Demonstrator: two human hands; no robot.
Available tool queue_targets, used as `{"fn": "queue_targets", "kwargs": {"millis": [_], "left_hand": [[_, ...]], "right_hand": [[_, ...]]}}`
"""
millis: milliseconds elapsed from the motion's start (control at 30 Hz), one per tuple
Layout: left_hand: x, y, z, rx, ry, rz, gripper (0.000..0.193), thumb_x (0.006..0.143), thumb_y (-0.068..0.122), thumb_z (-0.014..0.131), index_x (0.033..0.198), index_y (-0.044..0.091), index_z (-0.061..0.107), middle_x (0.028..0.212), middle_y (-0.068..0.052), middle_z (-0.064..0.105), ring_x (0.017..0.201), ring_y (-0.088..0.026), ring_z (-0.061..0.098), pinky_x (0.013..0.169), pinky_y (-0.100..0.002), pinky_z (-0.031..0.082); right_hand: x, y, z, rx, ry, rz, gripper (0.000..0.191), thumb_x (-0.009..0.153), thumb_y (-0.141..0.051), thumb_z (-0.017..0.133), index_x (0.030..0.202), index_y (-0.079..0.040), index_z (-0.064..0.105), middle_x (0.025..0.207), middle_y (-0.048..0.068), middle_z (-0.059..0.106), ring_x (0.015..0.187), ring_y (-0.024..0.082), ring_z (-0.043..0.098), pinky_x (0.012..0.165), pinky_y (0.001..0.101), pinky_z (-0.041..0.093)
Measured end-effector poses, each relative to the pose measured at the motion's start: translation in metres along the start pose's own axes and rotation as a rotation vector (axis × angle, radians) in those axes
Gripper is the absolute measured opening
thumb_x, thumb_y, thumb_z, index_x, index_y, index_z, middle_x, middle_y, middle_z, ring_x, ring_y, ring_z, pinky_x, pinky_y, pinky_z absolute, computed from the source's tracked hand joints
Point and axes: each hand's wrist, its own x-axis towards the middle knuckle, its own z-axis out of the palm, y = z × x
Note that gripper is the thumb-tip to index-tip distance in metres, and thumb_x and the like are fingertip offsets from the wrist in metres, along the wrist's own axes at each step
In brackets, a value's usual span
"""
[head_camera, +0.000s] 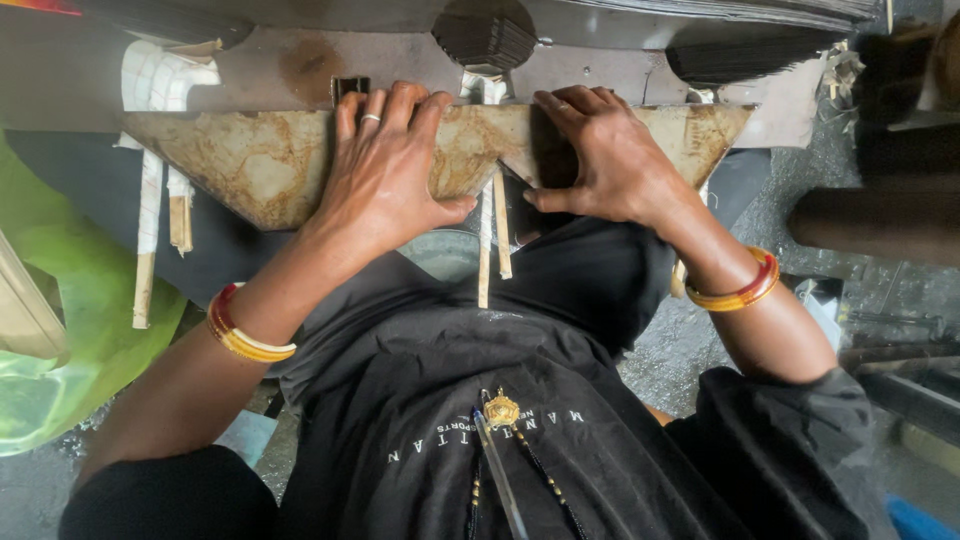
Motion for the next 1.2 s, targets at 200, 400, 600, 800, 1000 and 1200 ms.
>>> {"fn": "queue_targets", "kwargs": {"millis": [200, 400, 600, 800, 1000, 1200], "left_hand": [[0.002, 0.0, 0.001, 0.0, -0.048, -0.041, 0.107, 0.058, 0.051, 0.094, 0.14, -0.003, 0.051, 0.133, -0.02, 0.051, 0.126, -0.037, 0.047, 0.108, -0.058, 0.027], [0.002, 0.005, -0.013, 0.011, -0.001, -0.036, 0.098, 0.07, 0.054, 0.087, 0.139, -0.006, 0.052, 0.133, -0.024, 0.05, 0.128, -0.04, 0.047, 0.11, -0.056, 0.029], [-0.011, 0.009, -0.007, 0.053, 0.136, 0.02, 0.098, 0.071, 0.057, 0.084, 0.14, -0.005, 0.051, 0.13, -0.022, 0.05, 0.126, -0.041, 0.046, 0.11, -0.06, 0.029], [-0.028, 0.001, 0.012, 0.531, 0.651, 0.361, 0.062, 0.104, 0.046, 0.067, 0.149, 0.011, 0.043, 0.133, -0.008, 0.049, 0.126, -0.025, 0.042, 0.104, -0.053, 0.026], [-0.027, -0.017, 0.022, 0.725, 0.775, 0.382, 0.04, 0.114, 0.04, 0.05, 0.151, 0.027, 0.042, 0.115, 0.005, 0.048, 0.114, -0.014, 0.042, 0.102, -0.045, 0.024], [-0.047, -0.049, -0.006, 0.588, 0.586, 0.5, 0.036, 0.119, 0.021, 0.058, 0.153, 0.021, 0.045, 0.122, 0.001, 0.053, 0.117, -0.014, 0.049, 0.1, -0.033, 0.037]], "right_hand": [[0.001, 0.005, -0.004, 0.107, -0.015, 0.007, 0.1, 0.068, -0.039, 0.086, 0.142, 0.016, 0.049, 0.138, 0.034, 0.058, 0.125, 0.046, 0.057, 0.108, 0.0465, 0.046], [-0.004, -0.009, -0.006, 0.01, 0.063, 0.019, 0.103, 0.069, -0.041, 0.078, 0.151, 0.011, 0.045, 0.137, 0.033, 0.055, 0.126, 0.049, 0.052, 0.111, 0.0542, 0.041], [-0.019, -0.028, -0.004, -0.118, 0.251, 0.003, 0.096, 0.078, -0.051, 0.076, 0.15, 0.005, 0.047, 0.139, 0.025, 0.049, 0.127, 0.044, 0.045, 0.111, 0.0557, 0.038], [-0.044, -0.053, -0.016, -0.376, 0.342, 0.122, 0.083, 0.082, -0.052, 0.092, 0.141, -0.004, 0.059, 0.122, 0.016, 0.052, 0.115, 0.035, 0.048, 0.101, 0.0515, 0.039], [-0.045, -0.045, -0.014, -0.545, 0.416, -0.068, 0.04, 0.093, -0.043, 0.084, 0.098, -0.006, 0.069, 0.08, 0.003, 0.065, 0.07, 0.017, 0.06, 0.066, 0.0292, 0.044], [-0.046, -0.038, -0.008, -0.405, 0.42, -0.1, 0.022, 0.103, -0.02, 0.077, 0.086, -0.009, 0.069, 0.073, 0.003, 0.067, 0.061, 0.014, 0.061, 0.061, 0.027, 0.043]]}}
